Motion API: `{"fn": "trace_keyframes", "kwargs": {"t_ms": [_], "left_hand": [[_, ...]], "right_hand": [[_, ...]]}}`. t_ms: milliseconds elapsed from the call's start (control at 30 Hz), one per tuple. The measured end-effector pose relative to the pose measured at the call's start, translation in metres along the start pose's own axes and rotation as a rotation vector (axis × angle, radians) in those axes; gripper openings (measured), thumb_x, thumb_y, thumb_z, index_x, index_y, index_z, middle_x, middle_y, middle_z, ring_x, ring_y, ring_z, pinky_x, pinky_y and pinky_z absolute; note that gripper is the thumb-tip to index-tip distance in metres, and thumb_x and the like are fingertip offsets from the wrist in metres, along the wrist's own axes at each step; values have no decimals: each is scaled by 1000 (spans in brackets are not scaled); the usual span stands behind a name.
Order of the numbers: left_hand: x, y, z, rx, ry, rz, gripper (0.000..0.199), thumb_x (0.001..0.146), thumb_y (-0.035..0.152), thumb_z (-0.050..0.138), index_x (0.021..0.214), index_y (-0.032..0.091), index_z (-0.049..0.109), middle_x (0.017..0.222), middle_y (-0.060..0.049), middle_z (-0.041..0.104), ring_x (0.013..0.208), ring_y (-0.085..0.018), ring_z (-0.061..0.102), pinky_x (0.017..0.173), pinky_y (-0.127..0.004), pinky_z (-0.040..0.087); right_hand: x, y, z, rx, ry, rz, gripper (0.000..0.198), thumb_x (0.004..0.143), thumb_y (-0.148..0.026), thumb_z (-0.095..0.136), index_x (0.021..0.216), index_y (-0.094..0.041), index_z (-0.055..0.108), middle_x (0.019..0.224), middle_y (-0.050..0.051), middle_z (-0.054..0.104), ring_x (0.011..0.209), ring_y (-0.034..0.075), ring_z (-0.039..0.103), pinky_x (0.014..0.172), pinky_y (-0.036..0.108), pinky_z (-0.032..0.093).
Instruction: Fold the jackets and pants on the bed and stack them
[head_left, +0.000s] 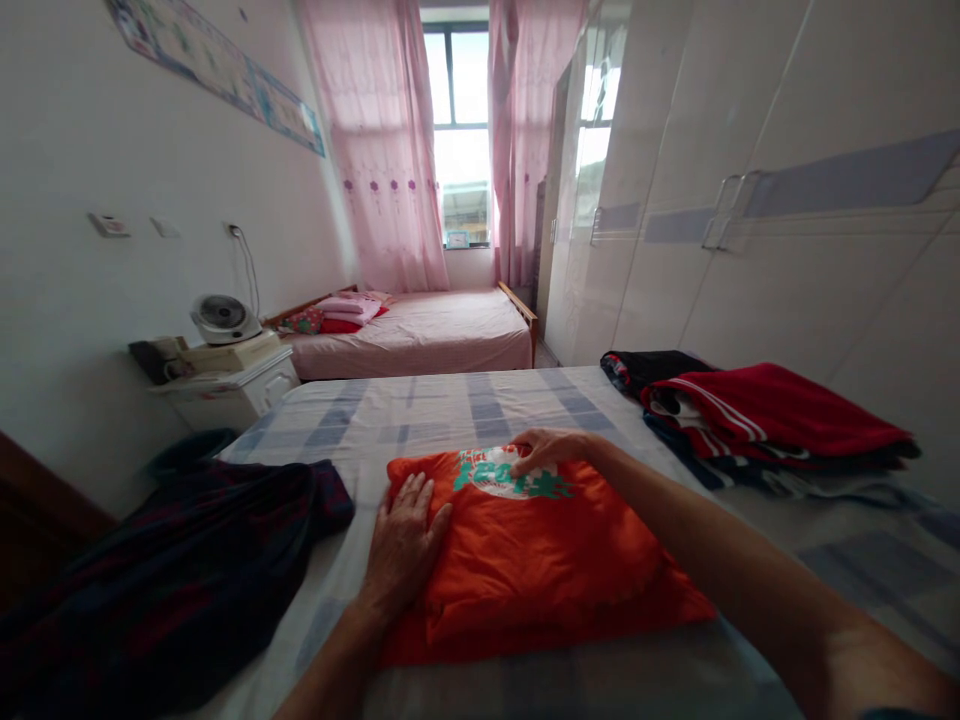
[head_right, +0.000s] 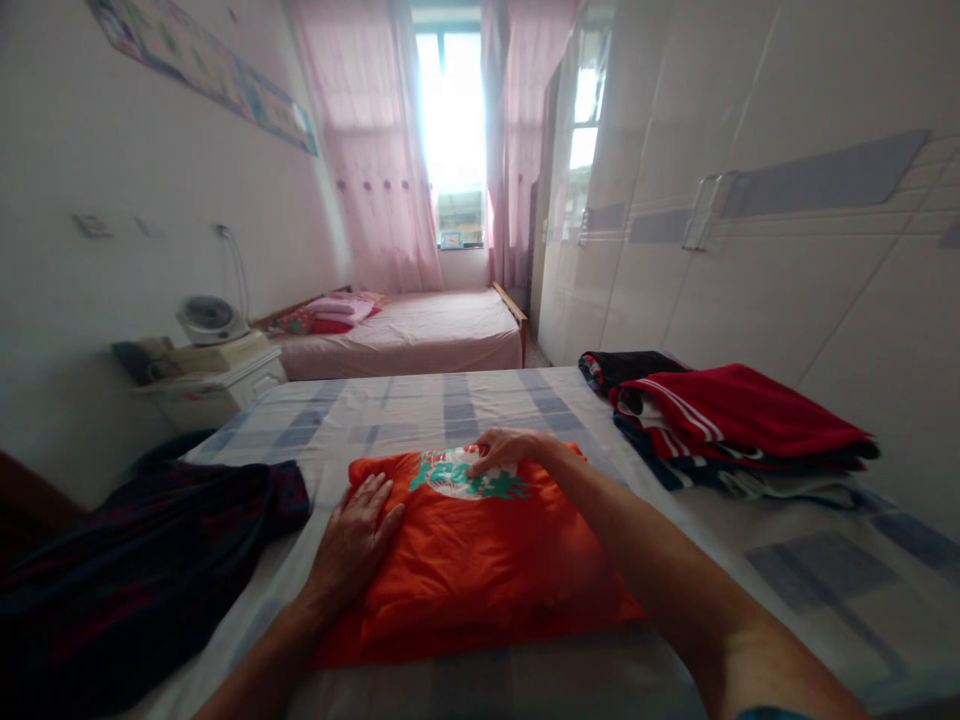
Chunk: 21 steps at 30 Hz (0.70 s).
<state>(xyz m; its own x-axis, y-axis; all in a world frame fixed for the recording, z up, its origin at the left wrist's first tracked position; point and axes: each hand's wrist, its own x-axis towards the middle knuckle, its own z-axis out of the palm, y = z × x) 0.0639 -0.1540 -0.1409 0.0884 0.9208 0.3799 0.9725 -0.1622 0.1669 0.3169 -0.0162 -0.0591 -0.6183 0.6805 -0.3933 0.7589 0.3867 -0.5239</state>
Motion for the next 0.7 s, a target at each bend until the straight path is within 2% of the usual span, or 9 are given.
{"fn": "trace_keyframes", "kwargs": {"t_ms": [100, 200, 400, 533, 600, 700], "left_hand": [[2, -3, -1, -59, 38, -11, 48, 94, 40, 30, 124, 11, 55, 134, -12, 52, 128, -24, 43, 108, -45, 34], [3, -5, -2, -109, 66, -27, 47, 94, 38, 30, 122, 11, 57, 132, -12, 54, 126, -24, 44, 107, -45, 34], [5, -16, -2, -248, 114, -27, 47, 93, 43, 29, 115, 15, 60, 129, -11, 56, 123, -24, 47, 108, -45, 34], [10, -38, -2, -341, 182, -66, 51, 90, 48, 29, 118, 16, 57, 132, -12, 51, 125, -25, 45, 109, -45, 32], [13, -49, -2, -358, 225, -85, 51, 89, 49, 29, 117, 16, 56, 133, -12, 49, 127, -26, 43, 110, -46, 31], [15, -59, 1, -348, 275, -87, 51, 88, 51, 28, 114, 16, 55, 131, -14, 49, 130, -27, 39, 111, -47, 29]], "right_hand": [[9, -8, -8, 28, -135, 46, 55, 57, -58, 74, 86, -12, 70, 75, 5, 68, 64, 17, 62, 56, 24, 46], [17, -12, -11, 71, -233, 57, 53, 49, -53, 79, 81, -12, 70, 71, 3, 68, 59, 16, 61, 54, 25, 47], [7, -17, -3, 234, -267, 36, 44, 52, -47, 79, 77, -12, 70, 67, 3, 68, 58, 16, 62, 54, 24, 49], [-20, -22, 3, 382, -170, -25, 42, 53, -41, 79, 84, -15, 69, 71, 1, 69, 57, 14, 61, 53, 24, 50], [-42, -22, 1, 478, -64, -85, 42, 56, -40, 77, 89, -17, 67, 77, -1, 70, 61, 13, 62, 56, 22, 51], [-86, -19, -15, 702, 300, -177, 41, 56, -33, 79, 91, -15, 67, 80, 1, 70, 63, 14, 64, 58, 23, 53]]}}
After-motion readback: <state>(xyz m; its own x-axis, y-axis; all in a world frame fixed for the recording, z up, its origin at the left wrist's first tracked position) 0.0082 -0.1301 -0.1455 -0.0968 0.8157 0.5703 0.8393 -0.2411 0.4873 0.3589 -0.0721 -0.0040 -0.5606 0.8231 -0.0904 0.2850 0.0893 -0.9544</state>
